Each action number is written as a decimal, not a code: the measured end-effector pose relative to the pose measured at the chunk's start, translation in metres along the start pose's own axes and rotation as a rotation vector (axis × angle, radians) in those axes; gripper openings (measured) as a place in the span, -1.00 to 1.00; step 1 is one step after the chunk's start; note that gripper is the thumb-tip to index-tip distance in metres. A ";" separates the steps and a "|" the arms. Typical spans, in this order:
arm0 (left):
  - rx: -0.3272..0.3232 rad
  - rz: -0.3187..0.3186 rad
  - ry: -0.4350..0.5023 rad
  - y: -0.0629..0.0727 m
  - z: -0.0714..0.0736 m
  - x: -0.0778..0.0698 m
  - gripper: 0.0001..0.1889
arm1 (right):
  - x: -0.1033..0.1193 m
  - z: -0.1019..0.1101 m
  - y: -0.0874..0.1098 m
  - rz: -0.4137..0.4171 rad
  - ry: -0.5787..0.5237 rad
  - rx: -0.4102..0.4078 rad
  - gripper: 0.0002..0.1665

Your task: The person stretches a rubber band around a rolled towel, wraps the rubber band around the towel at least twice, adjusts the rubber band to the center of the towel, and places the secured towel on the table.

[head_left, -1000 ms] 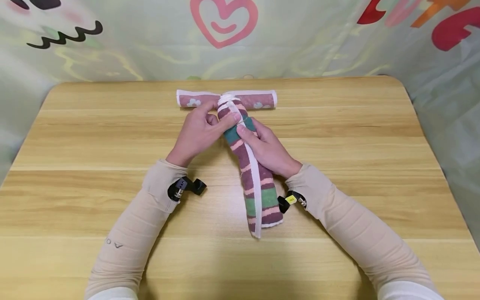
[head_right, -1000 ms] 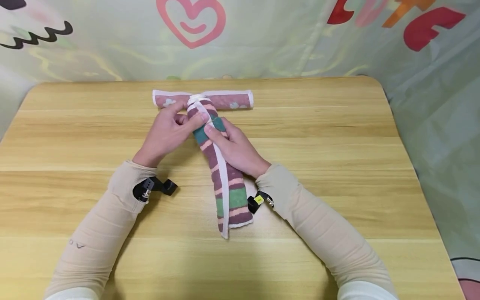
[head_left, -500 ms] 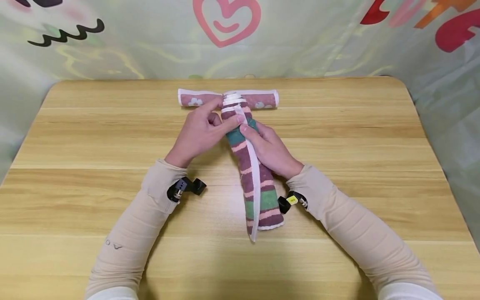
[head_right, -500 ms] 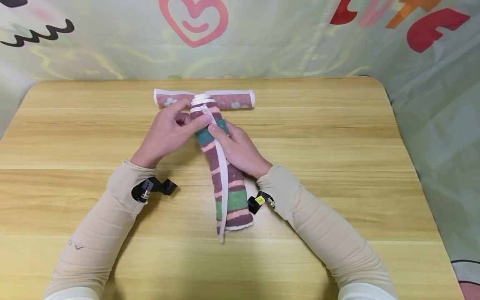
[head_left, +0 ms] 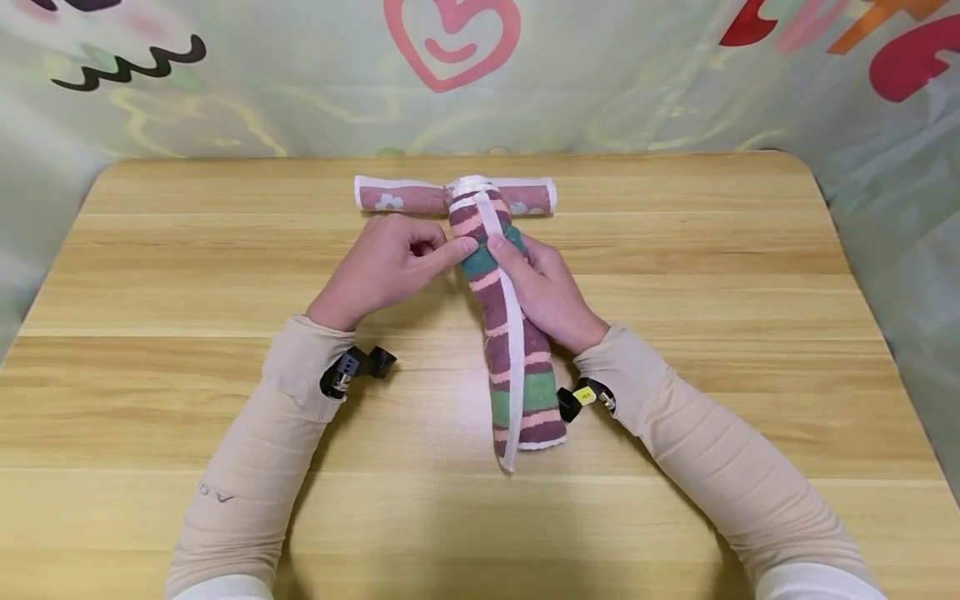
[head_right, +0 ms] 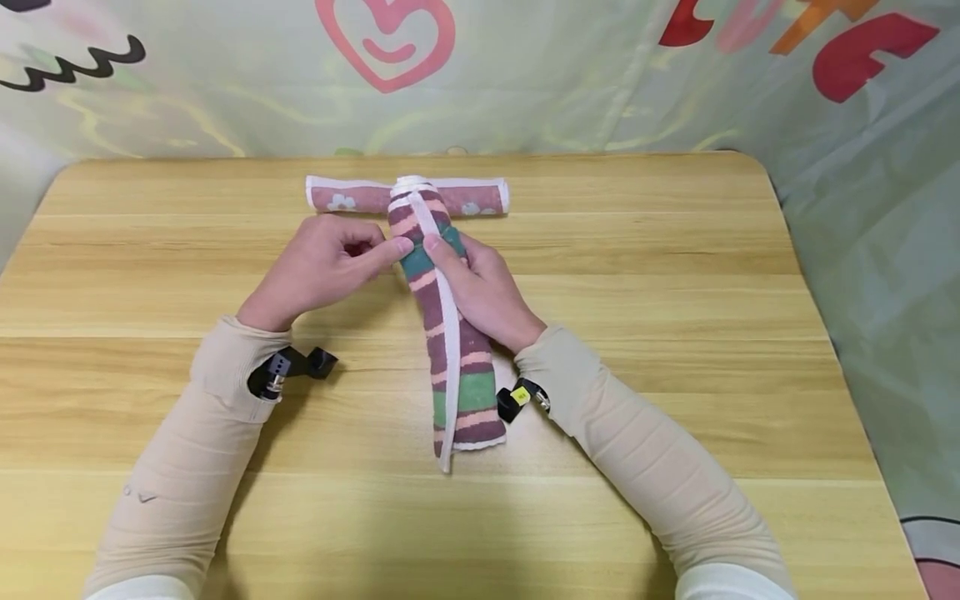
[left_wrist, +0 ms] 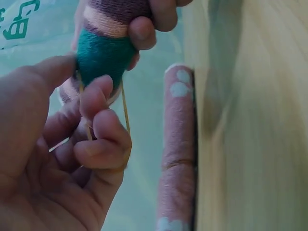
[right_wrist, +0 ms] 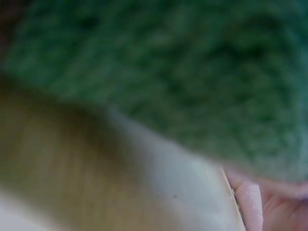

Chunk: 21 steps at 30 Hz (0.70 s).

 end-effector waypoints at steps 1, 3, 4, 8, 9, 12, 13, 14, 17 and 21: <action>0.008 -0.012 -0.002 0.001 0.001 -0.001 -0.50 | 0.000 0.000 0.000 -0.001 -0.005 -0.003 -0.46; 0.027 -0.029 0.001 0.002 0.001 -0.002 -0.49 | 0.000 0.001 -0.001 -0.003 -0.013 -0.007 -0.45; 0.037 -0.038 0.001 0.003 0.001 -0.003 -0.48 | 0.000 0.001 -0.001 -0.005 -0.013 -0.009 -0.45; 0.091 -0.086 -0.003 0.006 -0.001 -0.008 -0.48 | -0.001 0.003 -0.001 0.002 -0.010 -0.023 -0.45; 0.104 -0.100 -0.004 0.007 -0.001 -0.010 -0.48 | 0.000 0.004 -0.002 0.008 -0.010 -0.026 -0.45; 0.152 -0.137 0.013 0.010 -0.003 -0.016 -0.51 | 0.001 0.005 -0.003 0.026 -0.016 -0.037 -0.47; 0.169 -0.149 0.025 0.011 -0.003 -0.018 -0.53 | 0.001 0.005 -0.003 0.032 -0.020 -0.039 -0.47; 0.186 -0.162 0.040 0.012 -0.004 -0.020 -0.54 | 0.001 0.006 -0.003 0.034 -0.024 -0.039 -0.47; 0.224 -0.186 0.095 0.015 -0.005 -0.025 -0.62 | 0.001 0.005 -0.003 0.034 -0.035 -0.033 -0.47; 0.229 -0.216 0.207 0.019 -0.003 -0.030 -0.74 | 0.000 0.005 -0.003 0.033 -0.030 -0.028 -0.47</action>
Point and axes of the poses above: each hand's wrist, its own y-axis away from the middle knuckle, its own z-axis out of the back of the hand, x = y × z, the point moved 9 cm from there along -y, towards the middle knuckle, and after that the axes turned 8 degrees about z, right-handed, at the moved point
